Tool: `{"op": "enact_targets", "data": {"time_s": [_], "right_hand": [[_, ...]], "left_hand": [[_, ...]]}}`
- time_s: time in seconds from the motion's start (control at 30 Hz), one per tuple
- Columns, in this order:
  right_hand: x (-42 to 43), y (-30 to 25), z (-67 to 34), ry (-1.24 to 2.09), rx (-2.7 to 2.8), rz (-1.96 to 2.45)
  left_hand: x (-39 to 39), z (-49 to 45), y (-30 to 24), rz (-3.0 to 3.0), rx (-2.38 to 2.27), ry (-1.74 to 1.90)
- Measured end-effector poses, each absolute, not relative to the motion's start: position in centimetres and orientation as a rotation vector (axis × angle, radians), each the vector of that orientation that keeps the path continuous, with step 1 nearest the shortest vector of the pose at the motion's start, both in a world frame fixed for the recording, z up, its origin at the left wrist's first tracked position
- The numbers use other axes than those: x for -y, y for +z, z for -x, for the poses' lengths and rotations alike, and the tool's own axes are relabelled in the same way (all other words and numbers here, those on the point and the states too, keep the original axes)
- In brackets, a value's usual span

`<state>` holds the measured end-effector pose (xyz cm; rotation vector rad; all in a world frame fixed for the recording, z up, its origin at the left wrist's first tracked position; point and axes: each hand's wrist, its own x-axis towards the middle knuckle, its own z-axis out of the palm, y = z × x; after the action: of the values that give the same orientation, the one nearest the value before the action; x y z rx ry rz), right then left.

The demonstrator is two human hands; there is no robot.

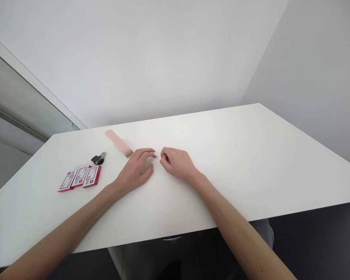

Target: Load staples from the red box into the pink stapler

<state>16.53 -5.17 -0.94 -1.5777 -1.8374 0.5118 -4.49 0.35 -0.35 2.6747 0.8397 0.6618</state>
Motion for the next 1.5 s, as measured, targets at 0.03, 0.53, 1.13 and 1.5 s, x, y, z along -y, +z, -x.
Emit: {"op": "enact_targets", "data": {"time_s": [0.03,0.53,1.13,1.5], "right_hand": [[5.2,-0.9,-16.5,0.512,1.840,1.575],[5.2,-0.9,-16.6,0.527,1.848,1.569],[5.2,-1.2,-16.7,0.504,1.845,1.562],[5.3,-1.0,-16.7,0.496,1.860,1.556]], "left_hand": [[-0.4,4.5,-0.5,-2.652,-0.897,0.660],[-1.8,5.2,-2.6,-2.204,-1.461,0.759],[-0.5,4.8,-1.2,-2.602,-1.167,0.339],[-0.4,4.7,-1.0,-2.605,-1.198,0.318]]}}
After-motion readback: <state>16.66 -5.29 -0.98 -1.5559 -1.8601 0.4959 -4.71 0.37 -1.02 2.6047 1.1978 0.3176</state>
